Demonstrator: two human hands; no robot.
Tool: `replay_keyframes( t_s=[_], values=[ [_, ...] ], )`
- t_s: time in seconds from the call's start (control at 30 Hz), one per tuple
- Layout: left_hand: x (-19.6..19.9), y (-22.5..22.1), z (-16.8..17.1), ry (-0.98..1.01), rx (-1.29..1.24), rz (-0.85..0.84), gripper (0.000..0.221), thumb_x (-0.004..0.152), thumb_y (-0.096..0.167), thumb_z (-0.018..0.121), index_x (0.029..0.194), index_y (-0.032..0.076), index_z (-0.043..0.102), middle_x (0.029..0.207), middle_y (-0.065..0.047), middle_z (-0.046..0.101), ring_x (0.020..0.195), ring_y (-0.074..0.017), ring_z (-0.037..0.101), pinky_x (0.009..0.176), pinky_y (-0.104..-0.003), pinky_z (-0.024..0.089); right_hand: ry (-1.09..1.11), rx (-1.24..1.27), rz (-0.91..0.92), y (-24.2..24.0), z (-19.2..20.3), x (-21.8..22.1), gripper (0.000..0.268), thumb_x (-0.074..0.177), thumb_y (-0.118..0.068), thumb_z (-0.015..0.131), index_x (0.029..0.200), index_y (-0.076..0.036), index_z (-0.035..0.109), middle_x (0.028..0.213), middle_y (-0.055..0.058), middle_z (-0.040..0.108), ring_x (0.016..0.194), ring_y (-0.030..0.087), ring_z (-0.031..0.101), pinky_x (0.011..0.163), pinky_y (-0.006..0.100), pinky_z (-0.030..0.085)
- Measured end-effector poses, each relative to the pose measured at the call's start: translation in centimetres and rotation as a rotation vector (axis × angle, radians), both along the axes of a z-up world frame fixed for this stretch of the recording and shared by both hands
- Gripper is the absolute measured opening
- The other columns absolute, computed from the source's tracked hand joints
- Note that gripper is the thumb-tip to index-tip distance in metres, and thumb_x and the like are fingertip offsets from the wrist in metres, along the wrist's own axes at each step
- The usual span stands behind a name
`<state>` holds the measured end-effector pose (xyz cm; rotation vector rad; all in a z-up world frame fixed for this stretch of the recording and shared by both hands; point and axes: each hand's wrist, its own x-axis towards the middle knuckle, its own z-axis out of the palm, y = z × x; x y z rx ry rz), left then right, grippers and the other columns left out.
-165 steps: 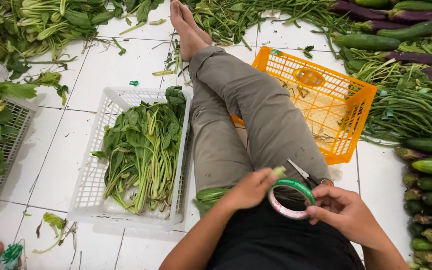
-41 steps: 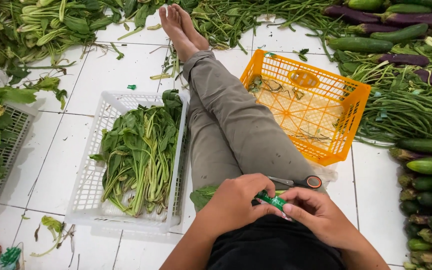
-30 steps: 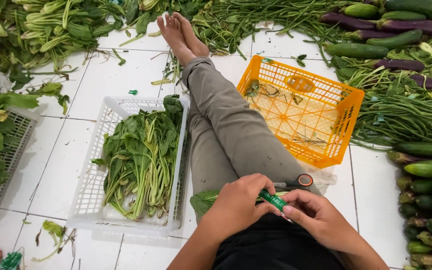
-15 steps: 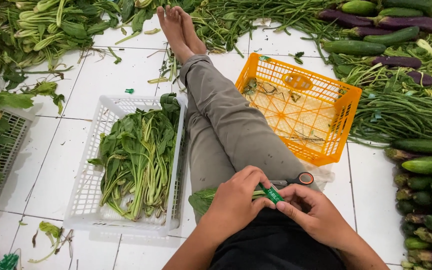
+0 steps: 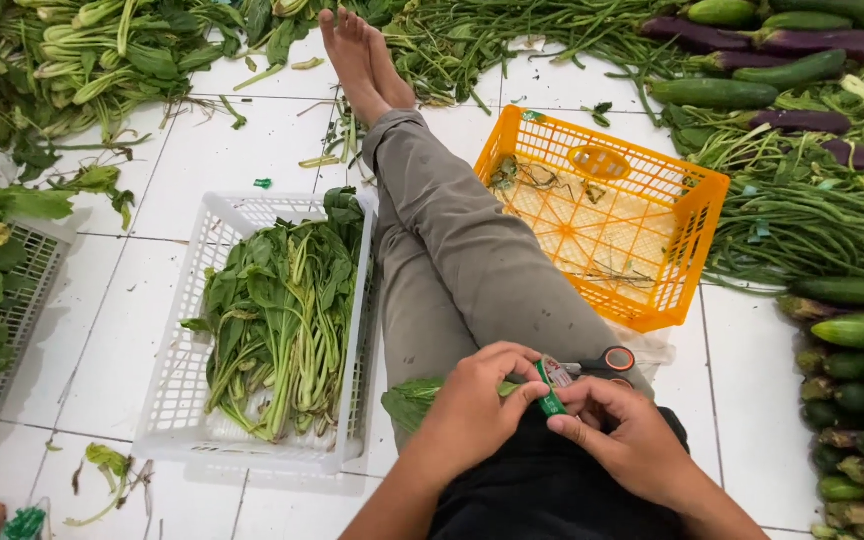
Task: Bundling leafy green vegetables using green adhesive tape and scissors while sitting on the floor.
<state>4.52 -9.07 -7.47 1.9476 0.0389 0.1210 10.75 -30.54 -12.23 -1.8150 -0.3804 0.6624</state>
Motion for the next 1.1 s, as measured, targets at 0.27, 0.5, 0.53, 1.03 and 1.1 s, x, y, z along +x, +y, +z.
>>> replay_keyframes(
  t_s=[0.27,0.5,0.53,1.03,1.1],
  values=[
    [-0.7,-0.3,-0.4,-0.102,0.081,0.093,0.008,0.082,0.01,0.073,0.086,0.004,0.069,0.121,-0.009,0.076,0.094,-0.0275,0.075,0.08,-0.035,0.059,-0.019,0.066,0.018,1.2,0.0,-0.1,0.013,0.081,-0.002,0.083,0.094,-0.002,0.082,0.067,0.001,0.07,0.053,0.009,0.048,0.049,0.024,0.041],
    [-0.9,0.3,1.0,-0.05,0.035,-0.041,0.017,0.084,0.015,0.073,0.098,0.007,0.066,0.139,-0.008,0.064,0.112,-0.0235,0.067,0.081,-0.031,0.056,0.03,0.146,-0.047,0.9,0.0,-0.2,0.015,0.083,0.002,0.08,0.098,0.0,0.082,0.076,0.003,0.07,0.059,0.01,0.048,0.053,0.024,0.041],
    [-0.8,0.6,1.2,-0.03,-0.009,-0.073,0.026,0.086,0.02,0.074,0.106,0.009,0.063,0.139,-0.005,0.062,0.119,-0.0206,0.062,0.079,-0.029,0.056,0.033,0.162,-0.066,0.9,0.1,-0.3,0.016,0.082,0.0,0.081,0.098,0.001,0.081,0.085,0.004,0.076,0.061,0.01,0.051,0.056,0.024,0.044],
    [-0.1,-1.6,-1.0,-0.39,0.114,-0.184,0.066,0.078,0.01,0.077,0.135,0.008,0.045,0.151,-0.02,0.039,0.134,-0.0389,0.048,0.109,-0.046,0.045,0.315,0.665,0.094,-0.6,-0.5,0.6,0.019,0.089,-0.003,0.062,0.105,0.007,0.064,0.091,0.021,0.073,0.083,0.028,0.07,0.078,0.041,0.055],
    [0.1,-1.6,-1.1,-0.423,0.143,-0.185,0.066,0.077,0.009,0.078,0.135,0.008,0.044,0.152,-0.018,0.041,0.138,-0.0389,0.047,0.114,-0.047,0.043,0.328,0.674,0.101,-0.5,-0.6,0.5,0.018,0.085,0.0,0.059,0.101,0.006,0.063,0.089,0.022,0.073,0.082,0.029,0.069,0.078,0.041,0.053]
  ],
)
